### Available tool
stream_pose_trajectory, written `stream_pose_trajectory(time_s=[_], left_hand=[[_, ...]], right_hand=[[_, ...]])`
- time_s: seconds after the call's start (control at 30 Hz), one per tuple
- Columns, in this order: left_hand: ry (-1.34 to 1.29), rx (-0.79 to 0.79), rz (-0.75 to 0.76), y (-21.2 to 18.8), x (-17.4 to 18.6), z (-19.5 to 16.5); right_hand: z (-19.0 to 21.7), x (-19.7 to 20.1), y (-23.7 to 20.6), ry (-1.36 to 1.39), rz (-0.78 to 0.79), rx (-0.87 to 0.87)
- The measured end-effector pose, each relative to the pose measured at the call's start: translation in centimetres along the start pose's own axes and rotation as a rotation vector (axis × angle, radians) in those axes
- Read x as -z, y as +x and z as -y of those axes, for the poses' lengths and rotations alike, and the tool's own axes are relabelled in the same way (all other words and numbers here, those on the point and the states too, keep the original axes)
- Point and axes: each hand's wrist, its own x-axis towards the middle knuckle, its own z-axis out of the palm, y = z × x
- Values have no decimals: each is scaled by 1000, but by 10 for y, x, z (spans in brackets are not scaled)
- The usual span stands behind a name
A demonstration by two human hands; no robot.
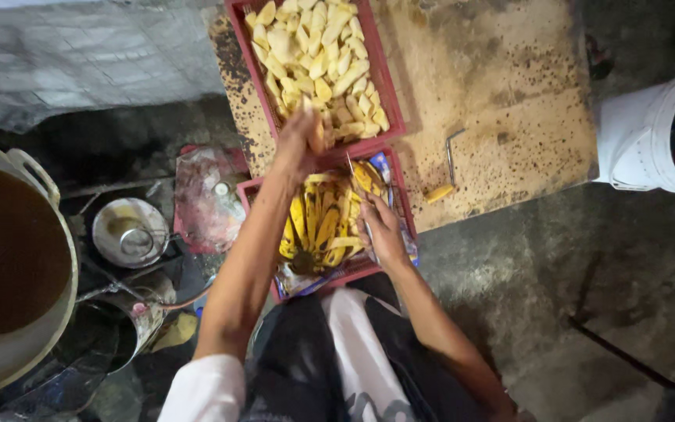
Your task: The person peels several yellow bananas using a knife, placing the peeled fruit into a red basket. They then move to a metal counter, scoop a white powder into a plastic bag, add fried banana pieces, and hand the bag to a customer in exchange for money.
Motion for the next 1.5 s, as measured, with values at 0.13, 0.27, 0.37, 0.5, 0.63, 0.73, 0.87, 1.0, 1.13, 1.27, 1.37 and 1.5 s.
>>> stream_pose_trajectory(time_s=[0.13,0.27,0.37,0.5,0.63,0.73,0.87,1.0,1.13,1.27,1.37,1.5], left_hand=[[44,106,125,-35,19,24],[115,126,97,-57,28,44],[109,104,122,-62,32,55],[135,109,115,-65,40,64],[212,60,82,-62,44,68],[241,47,-4,-63,43,71],[224,96,-37,-73,38,71],[257,66,-97,-50,18,44],[-147,-57,-73,3,-3,3],[-238,-25,140,-5,7,7],[-39,4,67,-25,17,29],[29,-28,83,-41,25,51]], right_hand=[[-4,7,-2,-123,-4,10],[-15,10,4,-49,84,70],[-20,9,11,-54,103,62],[-21,8,14,-81,77,44],[-21,9,12,-110,82,35],[-24,8,12,-138,85,16],[-22,1,18,-214,29,-39],[-10,-6,24,-110,22,-84],[5,-7,21,-136,-40,-91],[9,1,15,-117,-13,-37],[3,7,15,-119,37,21],[-5,7,20,-206,82,60]])
